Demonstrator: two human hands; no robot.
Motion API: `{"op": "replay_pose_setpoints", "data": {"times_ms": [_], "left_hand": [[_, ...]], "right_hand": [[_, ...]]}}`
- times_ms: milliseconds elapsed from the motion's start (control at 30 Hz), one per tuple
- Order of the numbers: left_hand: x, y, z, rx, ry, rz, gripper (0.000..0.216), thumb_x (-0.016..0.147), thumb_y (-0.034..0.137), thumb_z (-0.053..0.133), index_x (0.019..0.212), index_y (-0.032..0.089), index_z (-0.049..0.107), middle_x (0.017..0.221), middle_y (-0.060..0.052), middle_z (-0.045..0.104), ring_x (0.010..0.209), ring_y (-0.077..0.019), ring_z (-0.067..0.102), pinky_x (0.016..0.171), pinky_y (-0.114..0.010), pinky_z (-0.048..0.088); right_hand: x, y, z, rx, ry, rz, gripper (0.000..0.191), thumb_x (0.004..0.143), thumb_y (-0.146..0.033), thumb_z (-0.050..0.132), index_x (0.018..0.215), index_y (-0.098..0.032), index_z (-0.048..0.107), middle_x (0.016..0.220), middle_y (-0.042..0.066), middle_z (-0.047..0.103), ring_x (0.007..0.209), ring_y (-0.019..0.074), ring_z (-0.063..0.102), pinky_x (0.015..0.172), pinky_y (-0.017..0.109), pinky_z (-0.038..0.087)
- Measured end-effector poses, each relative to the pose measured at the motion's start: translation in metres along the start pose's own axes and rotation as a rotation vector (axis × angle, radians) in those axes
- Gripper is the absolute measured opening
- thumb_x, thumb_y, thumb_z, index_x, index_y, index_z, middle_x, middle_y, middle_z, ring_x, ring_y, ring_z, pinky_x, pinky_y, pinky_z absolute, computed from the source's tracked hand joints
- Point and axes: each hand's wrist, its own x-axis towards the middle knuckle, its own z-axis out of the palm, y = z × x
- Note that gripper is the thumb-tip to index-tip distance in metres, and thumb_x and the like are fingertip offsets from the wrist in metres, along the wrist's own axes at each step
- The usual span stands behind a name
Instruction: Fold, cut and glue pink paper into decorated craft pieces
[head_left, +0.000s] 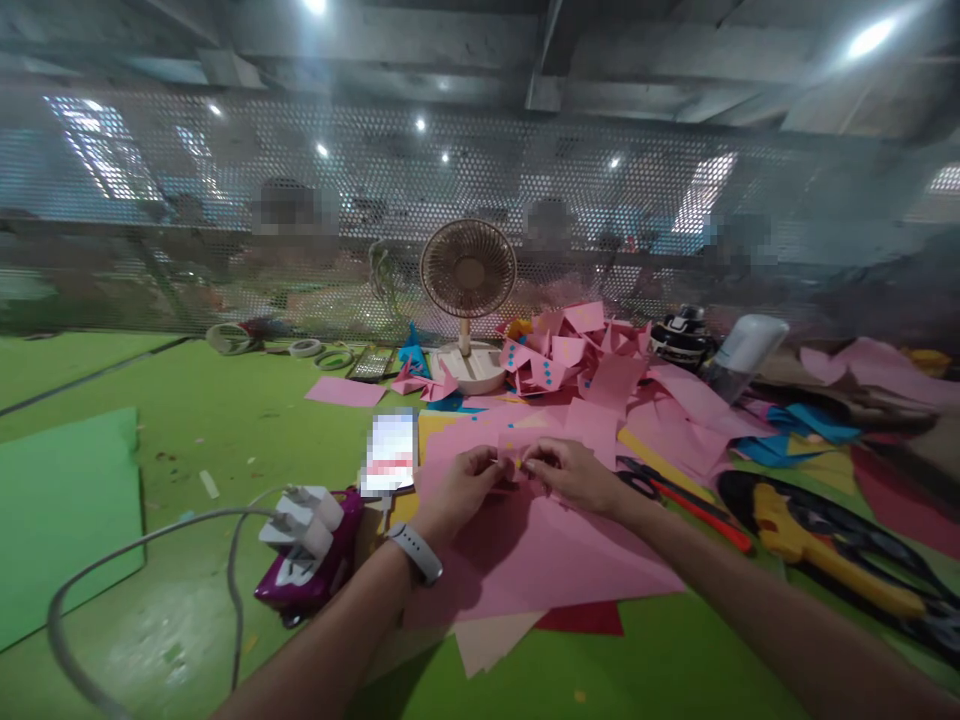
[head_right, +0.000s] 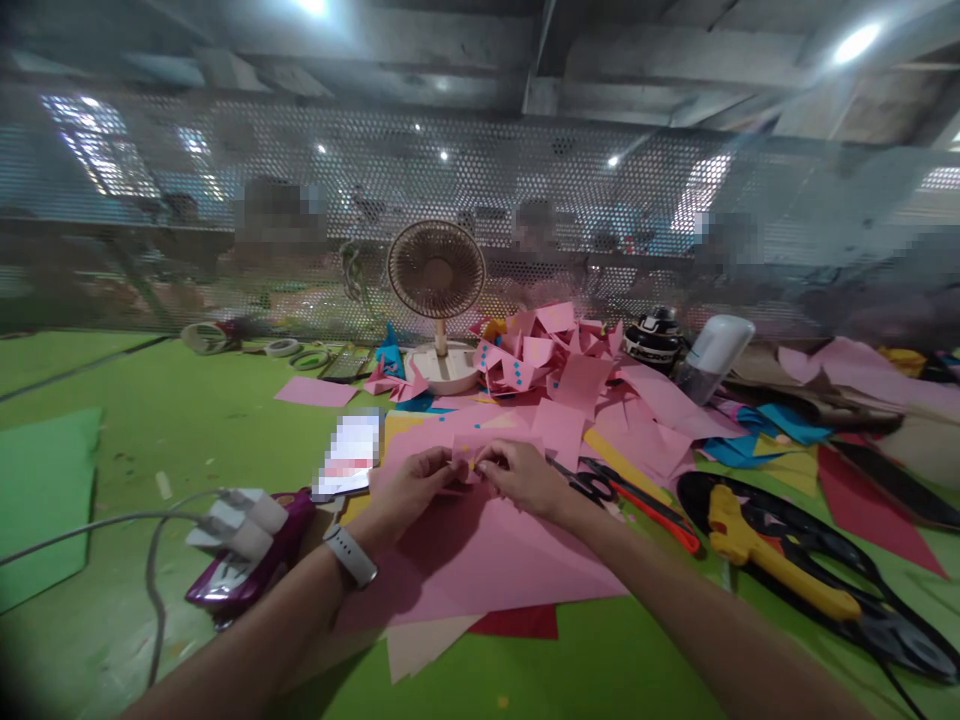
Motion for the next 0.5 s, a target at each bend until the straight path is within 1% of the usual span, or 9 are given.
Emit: {"op": "replay_pose_setpoints", "data": {"times_ms": [100, 200, 500], "left_hand": [[-0.0018, 0.0024, 0.0015, 0.046, -0.020, 0.016, 0.027, 0.071, 0.041, 0.064, 0.076, 0.015, 0.059, 0.078, -0.004, 0.062, 0.077, -0.0158, 0.059, 0.073, -0.030, 0.047], [-0.0032, 0.0034, 0.0035, 0.041, -0.038, 0.014, 0.026, 0.073, 0.039, 0.062, 0.079, 0.014, 0.060, 0.081, -0.006, 0.063, 0.078, -0.0160, 0.059, 0.075, -0.032, 0.047], [-0.0040, 0.0048, 0.0072, 0.040, -0.050, 0.021, 0.027, 0.072, 0.037, 0.063, 0.083, 0.012, 0.059, 0.084, -0.007, 0.062, 0.078, -0.0159, 0.057, 0.074, -0.033, 0.049]], "right_hand": [[0.0007, 0.0000, -0.0028, -0.044, 0.043, -0.055, 0.016, 0.081, -0.024, 0.045, 0.080, -0.016, 0.059, 0.069, 0.000, 0.059, 0.055, 0.0091, 0.052, 0.051, 0.019, 0.040], [0.0007, 0.0008, -0.0044, -0.069, 0.059, -0.087, 0.016, 0.081, -0.021, 0.045, 0.080, -0.016, 0.060, 0.074, 0.001, 0.062, 0.062, 0.0101, 0.054, 0.057, 0.020, 0.040], [-0.0005, -0.0021, -0.0047, -0.170, 0.086, -0.078, 0.017, 0.080, -0.021, 0.046, 0.080, -0.017, 0.063, 0.076, 0.001, 0.064, 0.068, 0.0118, 0.056, 0.061, 0.021, 0.039]]}}
